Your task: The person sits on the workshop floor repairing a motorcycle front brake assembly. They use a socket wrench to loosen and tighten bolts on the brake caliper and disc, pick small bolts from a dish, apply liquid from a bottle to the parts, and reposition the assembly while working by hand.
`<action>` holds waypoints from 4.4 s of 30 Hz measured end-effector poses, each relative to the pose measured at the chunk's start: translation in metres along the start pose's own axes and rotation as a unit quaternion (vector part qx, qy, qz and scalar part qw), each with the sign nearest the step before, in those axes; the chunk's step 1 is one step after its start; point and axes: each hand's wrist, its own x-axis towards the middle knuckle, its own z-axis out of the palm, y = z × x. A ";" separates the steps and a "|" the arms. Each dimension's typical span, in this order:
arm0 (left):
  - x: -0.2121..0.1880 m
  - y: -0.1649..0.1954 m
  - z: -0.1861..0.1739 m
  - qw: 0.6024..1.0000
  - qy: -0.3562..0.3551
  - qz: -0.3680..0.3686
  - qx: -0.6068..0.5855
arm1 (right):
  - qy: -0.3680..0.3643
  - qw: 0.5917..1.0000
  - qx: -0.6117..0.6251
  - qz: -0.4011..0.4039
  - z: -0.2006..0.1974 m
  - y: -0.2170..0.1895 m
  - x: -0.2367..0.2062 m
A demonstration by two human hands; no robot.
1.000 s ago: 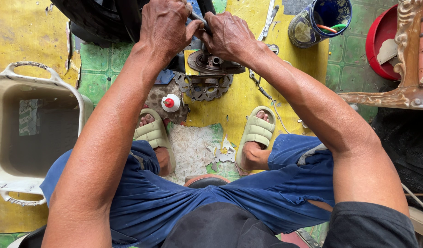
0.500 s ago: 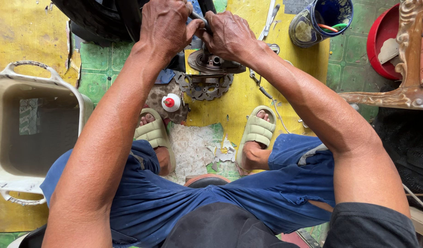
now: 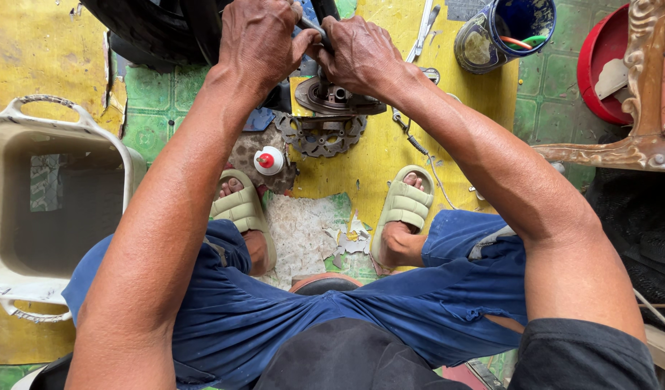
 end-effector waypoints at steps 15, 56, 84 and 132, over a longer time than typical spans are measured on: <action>0.000 -0.001 0.001 1.000 0.005 0.009 0.012 | -0.006 1.000 0.001 0.008 0.000 -0.001 0.001; -0.004 -0.003 0.005 1.000 0.022 0.016 0.004 | -0.004 1.000 -0.001 0.007 0.000 0.000 0.001; -0.005 -0.006 0.009 1.000 0.008 0.020 0.002 | -0.005 1.000 -0.001 -0.001 0.000 0.001 0.000; -0.005 -0.006 0.008 0.999 0.014 0.026 0.012 | -0.001 1.000 -0.009 0.000 0.001 0.001 0.002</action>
